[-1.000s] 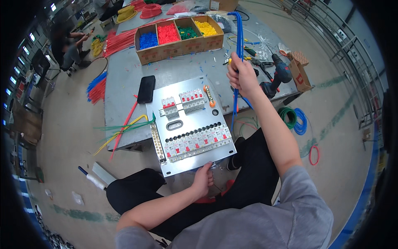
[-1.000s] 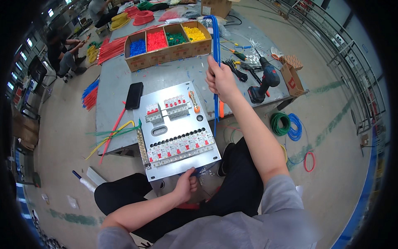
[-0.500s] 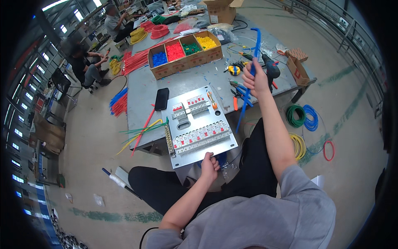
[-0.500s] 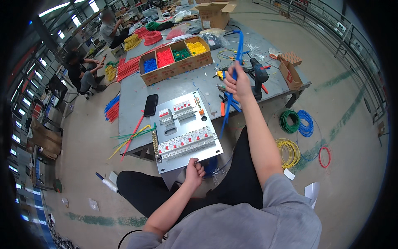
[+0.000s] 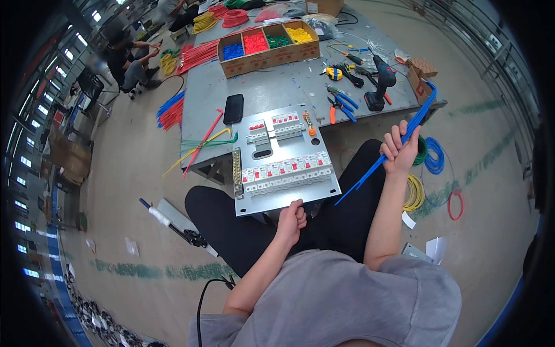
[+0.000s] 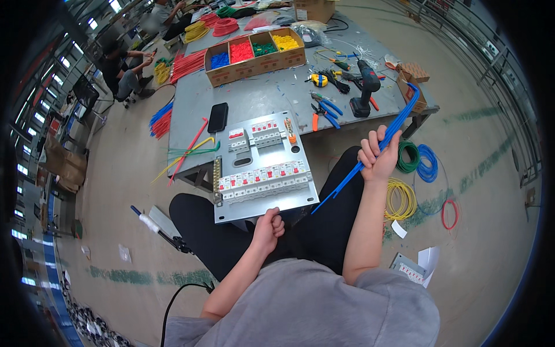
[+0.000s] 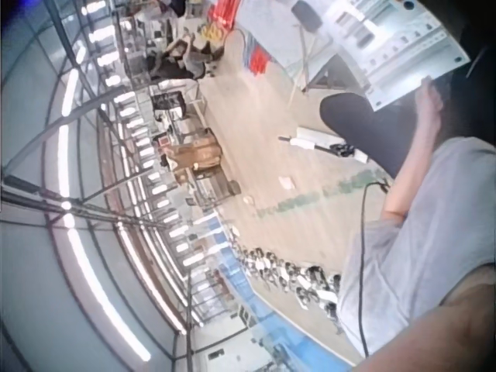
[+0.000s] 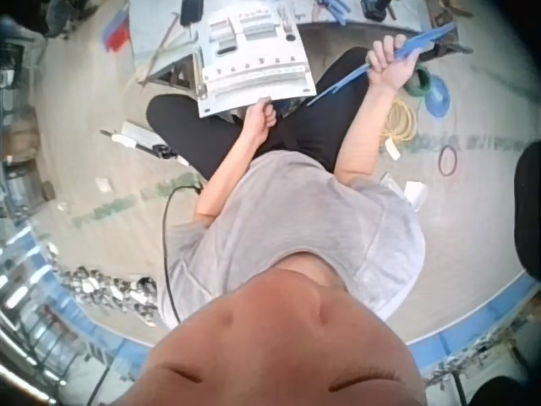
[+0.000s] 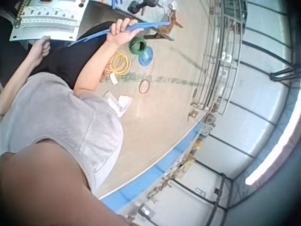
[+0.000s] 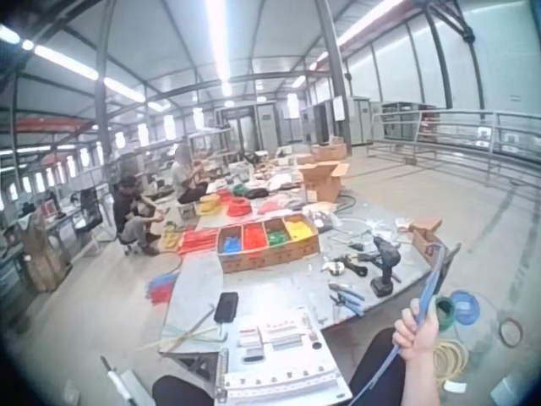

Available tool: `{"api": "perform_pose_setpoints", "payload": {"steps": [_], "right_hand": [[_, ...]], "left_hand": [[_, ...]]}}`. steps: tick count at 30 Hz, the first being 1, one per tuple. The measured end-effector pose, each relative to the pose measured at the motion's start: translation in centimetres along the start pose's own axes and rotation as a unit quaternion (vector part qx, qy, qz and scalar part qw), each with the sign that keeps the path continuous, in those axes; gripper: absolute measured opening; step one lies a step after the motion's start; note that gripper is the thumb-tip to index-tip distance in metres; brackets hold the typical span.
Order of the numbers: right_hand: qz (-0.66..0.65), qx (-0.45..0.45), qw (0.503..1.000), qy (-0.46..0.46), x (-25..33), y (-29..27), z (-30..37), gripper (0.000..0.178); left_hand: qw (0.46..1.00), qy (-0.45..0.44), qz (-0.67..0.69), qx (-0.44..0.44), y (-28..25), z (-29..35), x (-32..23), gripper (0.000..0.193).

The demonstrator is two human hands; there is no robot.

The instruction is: The person strips and inserts colored wires into a metal electrical panel, then uses a cordless drill to tighten terminal screws. They handle blue, green, yellow, and red wires, securing each into the panel's terminals.

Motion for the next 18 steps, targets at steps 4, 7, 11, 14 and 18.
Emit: {"api": "perform_pose_setpoints", "payload": {"steps": [4,7,11,14,18], "right_hand": [[0.026,0.041,0.999,-0.017,1.2,1.1,1.3,0.047],[0.036,0.049,0.998,-0.026,1.5,1.5,2.2,0.046],[0.004,0.068,0.998,-0.017,1.1,1.7,3.1,0.044],[-0.006,0.093,0.995,-0.018,1.2,1.9,3.4,0.043],[-0.001,0.098,0.995,-0.022,0.5,1.8,3.2,0.044]], "left_hand": [[1.0,-0.025,0.014,0.004,-0.4,1.8,1.9,0.044],[0.998,-0.047,0.031,0.017,-0.5,2.6,3.0,0.043],[0.996,-0.077,0.039,0.034,-0.6,3.1,3.9,0.041],[0.993,-0.098,0.053,0.038,-0.6,3.3,4.2,0.039],[0.987,-0.118,0.101,0.046,-0.8,3.0,4.3,0.037]]}}
Point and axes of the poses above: each hand's wrist, its own z-axis away from the middle knuckle, its own y-axis out of the palm, x = y × z, the point moved 9 cm from there along -z, towards the middle knuckle, and after that the axes turned 1 degree about y, right-handed, at the moved point
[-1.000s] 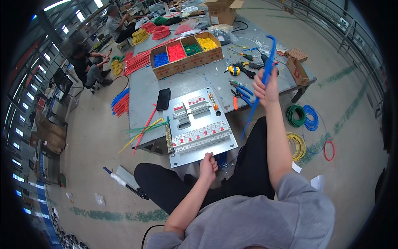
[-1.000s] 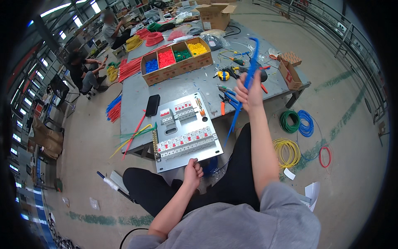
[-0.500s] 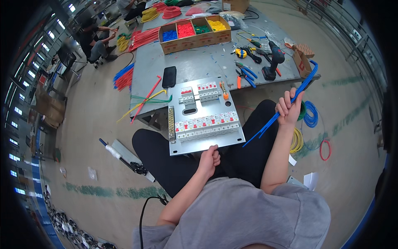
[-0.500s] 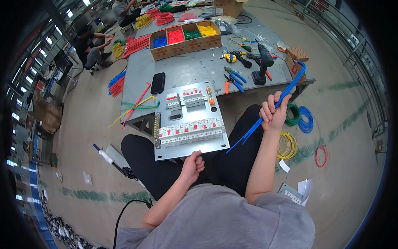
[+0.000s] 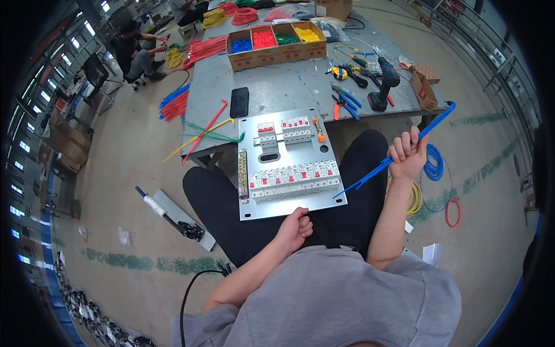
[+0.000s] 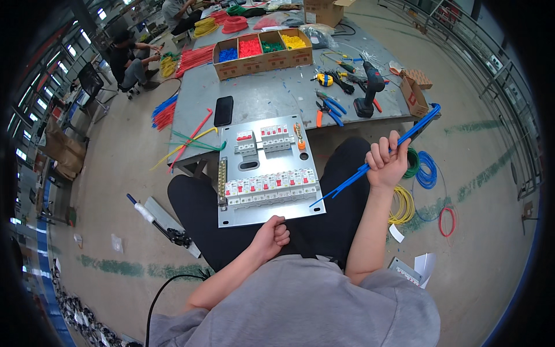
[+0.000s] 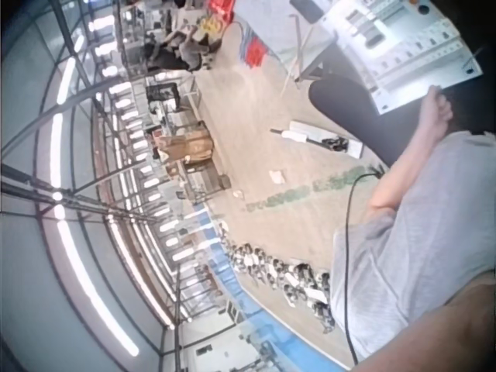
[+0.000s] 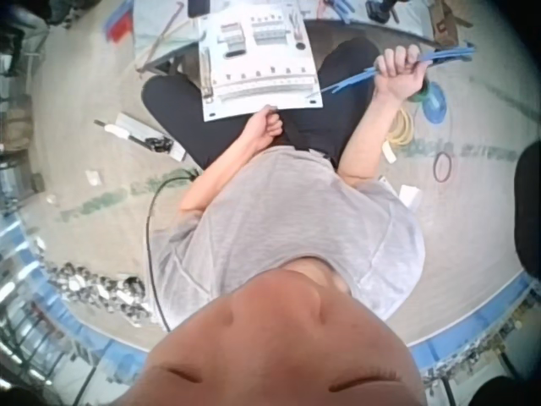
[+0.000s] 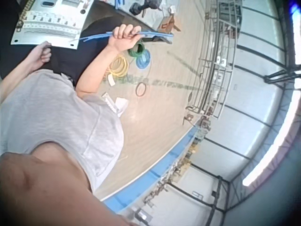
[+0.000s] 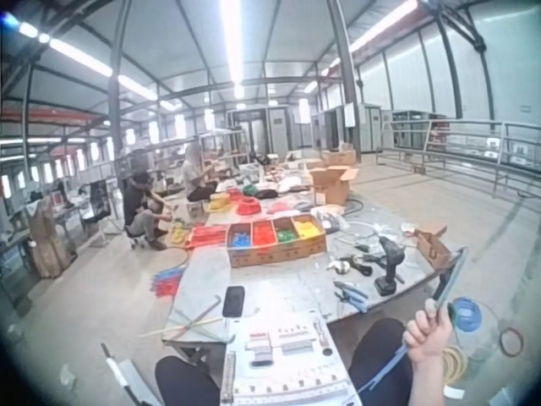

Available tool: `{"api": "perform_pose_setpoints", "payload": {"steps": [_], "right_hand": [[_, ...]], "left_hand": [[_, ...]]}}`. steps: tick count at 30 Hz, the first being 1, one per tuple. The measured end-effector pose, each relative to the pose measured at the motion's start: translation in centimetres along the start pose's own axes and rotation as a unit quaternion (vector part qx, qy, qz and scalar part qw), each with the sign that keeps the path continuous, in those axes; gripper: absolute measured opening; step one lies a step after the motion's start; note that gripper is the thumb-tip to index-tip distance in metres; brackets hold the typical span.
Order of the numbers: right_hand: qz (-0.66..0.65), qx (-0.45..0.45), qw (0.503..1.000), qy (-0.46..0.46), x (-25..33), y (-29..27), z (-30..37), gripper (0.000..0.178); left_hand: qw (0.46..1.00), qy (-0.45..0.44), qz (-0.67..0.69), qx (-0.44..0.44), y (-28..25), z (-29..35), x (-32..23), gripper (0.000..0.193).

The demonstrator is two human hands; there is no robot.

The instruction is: The person strips and inserts colored wires into a metal electrical panel, then uses a cordless drill to tighten terminal screws. They handle blue, green, yellow, and red wires, securing each into the panel's terminals.

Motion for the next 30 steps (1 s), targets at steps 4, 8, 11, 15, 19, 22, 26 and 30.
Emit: {"api": "perform_pose_setpoints", "payload": {"steps": [4,8,11,15,19,22,26,30], "right_hand": [[0.005,-0.027,1.0,-0.015,-0.7,-0.4,-0.6,0.047],[0.023,-0.049,0.996,-0.068,-0.6,0.6,-2.0,0.056],[0.097,-0.042,0.99,-0.089,-1.9,1.4,-3.9,0.059],[0.147,0.032,0.986,-0.07,-4.1,2.5,-5.5,0.06],[0.216,0.072,0.972,-0.06,-6.5,2.9,-6.2,0.059],[0.235,0.088,0.967,-0.051,-8.3,2.5,-6.2,0.06],[0.218,0.087,0.971,-0.033,-11.9,1.5,-6.5,0.057],[0.311,0.07,0.948,0.007,-16.0,-1.0,-6.8,0.055]], "left_hand": [[0.999,-0.037,-0.011,0.009,-1.8,-0.6,1.0,0.039],[0.997,-0.058,-0.045,0.012,-2.9,-0.4,1.6,0.045],[0.994,-0.066,-0.077,0.051,-2.7,-0.3,1.8,0.048],[0.988,-0.052,-0.117,0.087,-1.5,1.0,1.4,0.049],[0.976,-0.04,-0.159,0.141,-1.1,1.2,1.2,0.044],[0.976,-0.036,-0.16,0.144,-1.2,1.0,1.3,0.036],[0.976,-0.041,-0.147,0.154,-1.4,1.0,1.3,0.03],[0.978,-0.059,-0.138,0.144,-1.3,1.3,1.2,0.028]]}}
Point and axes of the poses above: each hand's wrist, its own z-axis away from the middle knuckle, its own y-axis out of the palm, x = y × z, the point moved 9 cm from there along -z, towards the middle knuckle, and after that the axes turned 1 degree about y, right-handed, at the moved point
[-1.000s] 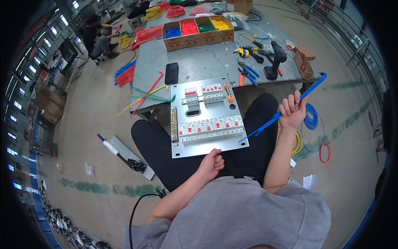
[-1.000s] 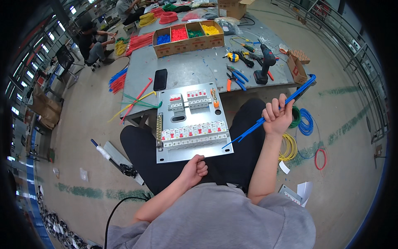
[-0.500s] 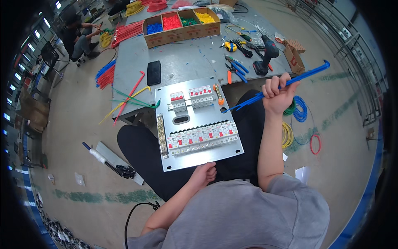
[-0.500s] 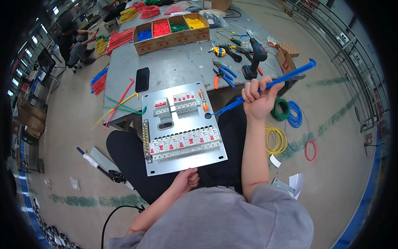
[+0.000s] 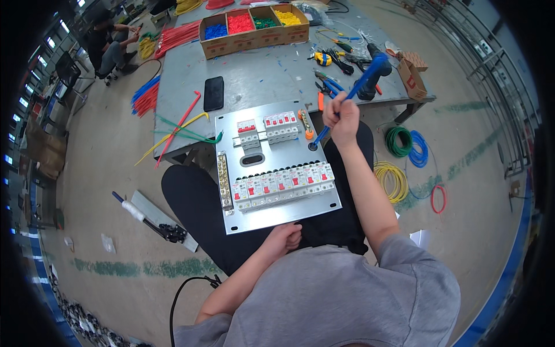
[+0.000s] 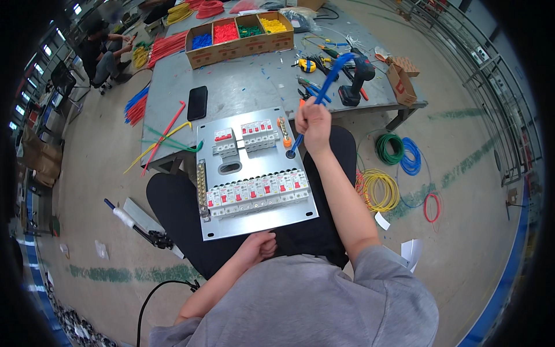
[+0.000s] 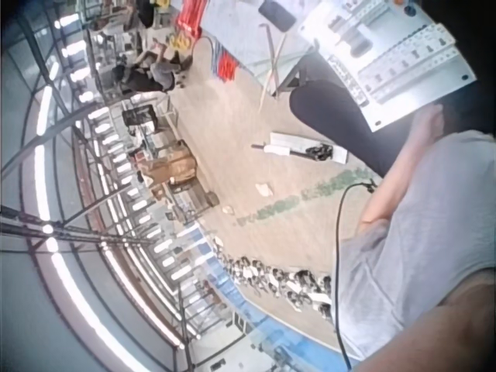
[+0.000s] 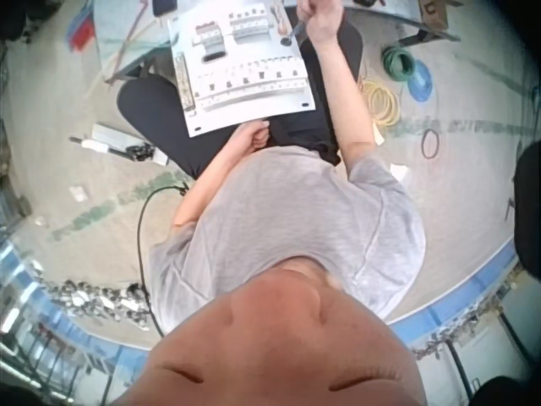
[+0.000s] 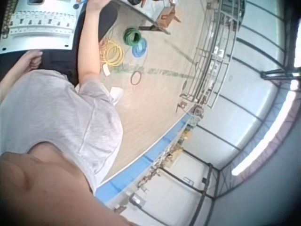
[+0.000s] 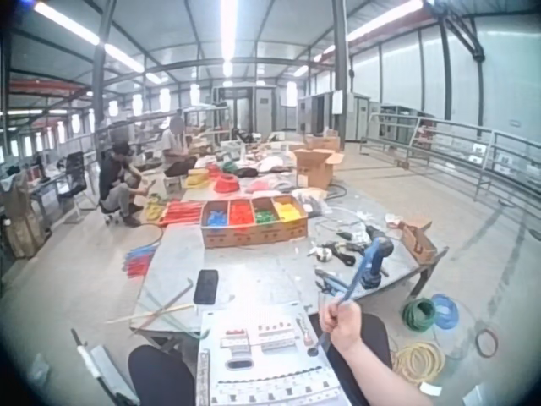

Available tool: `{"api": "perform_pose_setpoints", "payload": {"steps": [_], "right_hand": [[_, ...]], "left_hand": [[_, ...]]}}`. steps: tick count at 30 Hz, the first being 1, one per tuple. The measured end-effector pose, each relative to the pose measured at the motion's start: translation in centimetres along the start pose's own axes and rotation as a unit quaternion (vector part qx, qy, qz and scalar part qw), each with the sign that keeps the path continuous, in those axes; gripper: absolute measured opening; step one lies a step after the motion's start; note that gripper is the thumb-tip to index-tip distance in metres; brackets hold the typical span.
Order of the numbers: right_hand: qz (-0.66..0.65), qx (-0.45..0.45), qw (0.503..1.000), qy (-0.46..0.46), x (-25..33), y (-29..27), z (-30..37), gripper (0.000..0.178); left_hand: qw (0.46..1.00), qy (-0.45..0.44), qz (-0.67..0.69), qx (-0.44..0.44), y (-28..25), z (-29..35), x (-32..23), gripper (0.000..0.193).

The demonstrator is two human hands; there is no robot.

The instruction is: The person strips and inserts colored wires into a metal electrical panel, then uses a cordless drill to tighten terminal screws. They handle blue, green, yellow, and red wires, securing each into the panel's terminals.

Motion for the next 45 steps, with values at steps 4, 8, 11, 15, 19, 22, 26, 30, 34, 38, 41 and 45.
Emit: {"api": "perform_pose_setpoints", "payload": {"steps": [4,8,11,15,19,22,26,30,34,38,41,45], "right_hand": [[0.009,0.011,1.0,0.019,-3.4,-0.4,1.5,0.057],[0.004,-0.044,0.997,0.063,-6.4,-1.9,3.6,0.054],[0.07,-0.037,0.99,0.113,-8.8,-3.1,4.9,0.045],[0.357,0.004,0.929,0.093,-6.6,-2.4,5.8,0.029],[0.395,0.031,0.902,0.172,-5.4,-2.4,6.2,0.037],[0.437,0.022,0.87,0.227,-5.5,-2.5,5.9,0.044],[0.418,0.018,0.886,0.199,-6.2,-2.1,5.4,0.05],[0.472,0.023,0.862,0.184,-6.7,-2.8,5.3,0.05],[0.473,0.011,0.849,0.236,-6.7,-3.5,5.8,0.049],[0.46,0.022,0.851,0.253,-6.8,-2.6,6.2,0.043],[0.48,0.055,0.837,0.258,-7.5,-2.6,6.7,0.037],[0.446,0.035,0.847,0.287,-7.9,-2.7,7.1,0.037]], "left_hand": [[0.999,-0.017,0.033,-0.017,-0.7,0.2,0.4,0.026],[0.996,-0.035,0.079,-0.012,-0.9,0.3,0.7,0.035],[0.99,-0.057,0.127,-0.032,-1.9,0.0,1.2,0.043],[0.983,-0.058,0.164,-0.058,-2.2,-0.1,1.3,0.048],[0.98,-0.052,0.185,-0.058,-2.4,-0.3,1.0,0.042],[0.974,-0.05,0.213,-0.067,-2.2,-0.1,0.6,0.036],[0.97,-0.049,0.235,-0.041,-2.6,-0.2,0.8,0.023],[0.972,-0.08,0.206,-0.073,-1.0,1.7,-0.6,0.042],[0.98,-0.088,0.174,-0.047,0.9,4.4,-2.0,0.047],[0.994,-0.048,0.095,-0.034,0.9,4.9,-2.9,0.042],[0.998,-0.018,0.048,-0.03,2.0,4.6,-4.3,0.036],[0.995,0.059,-0.068,-0.037,3.6,3.4,-8.4,0.031]]}}
Point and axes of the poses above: each hand's wrist, its own z-axis away from the middle knuckle, its own y-axis out of the palm, x = y × z, the point moved 9 cm from there along -z, towards the middle knuckle, and after that the axes turned 1 degree about y, right-handed, at the moved point
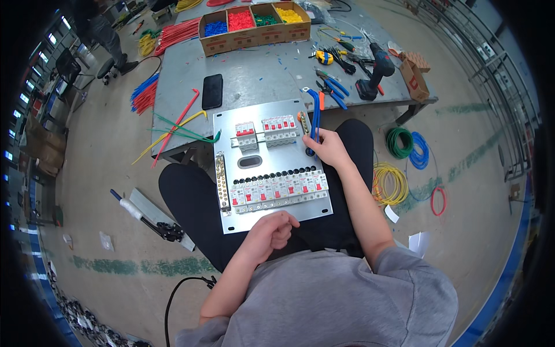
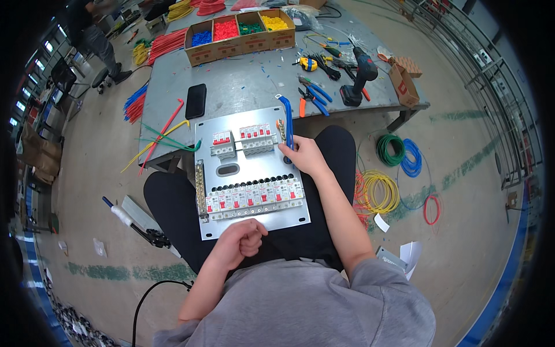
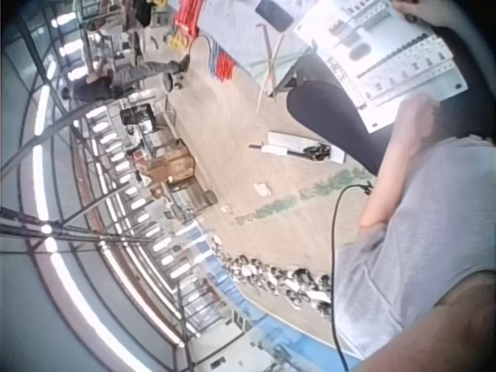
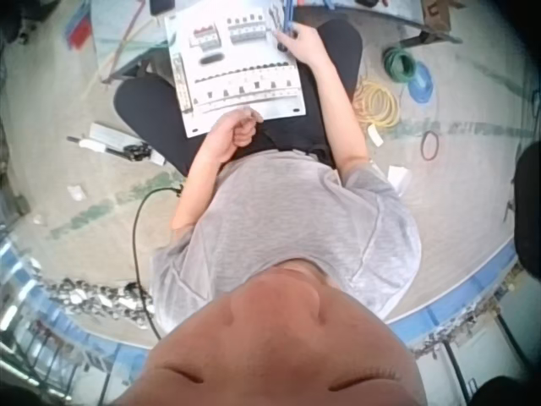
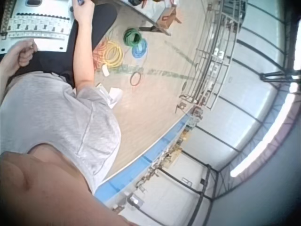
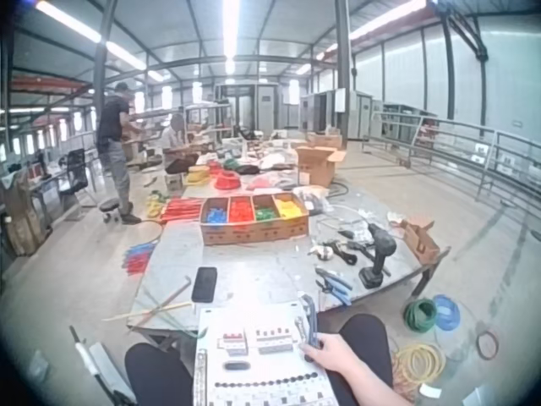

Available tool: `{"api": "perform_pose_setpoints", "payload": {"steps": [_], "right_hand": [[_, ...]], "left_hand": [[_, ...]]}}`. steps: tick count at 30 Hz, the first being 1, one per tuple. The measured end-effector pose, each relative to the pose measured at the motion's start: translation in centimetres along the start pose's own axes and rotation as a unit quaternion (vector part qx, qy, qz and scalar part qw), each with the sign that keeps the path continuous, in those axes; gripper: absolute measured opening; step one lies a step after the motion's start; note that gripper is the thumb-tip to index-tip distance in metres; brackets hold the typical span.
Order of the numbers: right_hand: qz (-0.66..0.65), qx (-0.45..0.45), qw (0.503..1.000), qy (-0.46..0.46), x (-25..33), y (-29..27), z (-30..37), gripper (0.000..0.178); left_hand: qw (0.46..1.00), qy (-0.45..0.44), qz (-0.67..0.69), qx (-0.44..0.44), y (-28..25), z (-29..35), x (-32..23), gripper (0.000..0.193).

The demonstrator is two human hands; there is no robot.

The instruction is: The person strips and inserts colored wires into a metal electrical panel, then uses a cordless drill to tighten terminal screws. They handle blue, green, yellow, and red wires, securing each into the panel's terminals.

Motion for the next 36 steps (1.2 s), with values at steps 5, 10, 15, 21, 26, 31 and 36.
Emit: {"api": "perform_pose_setpoints", "payload": {"steps": [5,10,15,21,26,31,36], "right_hand": [[0.022,-0.039,0.998,-0.041,-0.1,0.0,-1.7,0.038],[0.039,-0.071,0.992,-0.091,-0.1,0.4,-2.4,0.037],[0.086,-0.063,0.985,-0.136,-0.8,1.4,-1.3,0.027],[0.077,-0.006,0.992,-0.095,0.3,1.1,0.6,0.029],[-0.202,0.038,0.974,-0.095,-1.9,0.3,0.9,0.03],[-0.237,0.06,0.967,-0.067,-3.3,0.5,0.1,0.033],[-0.112,0.004,0.991,-0.068,-3.3,0.2,0.1,0.032]], "left_hand": [[0.966,0.109,-0.217,-0.083,1.4,-2.0,-7.4,0.031],[0.838,0.162,-0.497,-0.154,3.0,-5.5,-14.0,0.036],[0.765,0.191,-0.577,-0.214,3.0,-12.4,-17.2,0.048],[0.822,0.176,-0.501,-0.207,-0.2,-20.3,-14.0,0.047],[0.804,0.143,-0.562,-0.132,-0.5,-21.7,-11.3,0.035],[0.799,0.099,-0.582,-0.114,0.4,-21.1,-11.1,0.034],[0.783,0.083,-0.604,-0.125,-1.7,-22.5,-9.2,0.038]]}}
Point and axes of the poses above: each hand's wrist, its own z-axis away from the middle knuckle, its own y-axis out of the palm, x = y × z, the point moved 9 cm from there along -z, towards the middle knuckle, and after that the axes turned 1 degree about y, right-handed, at the moved point
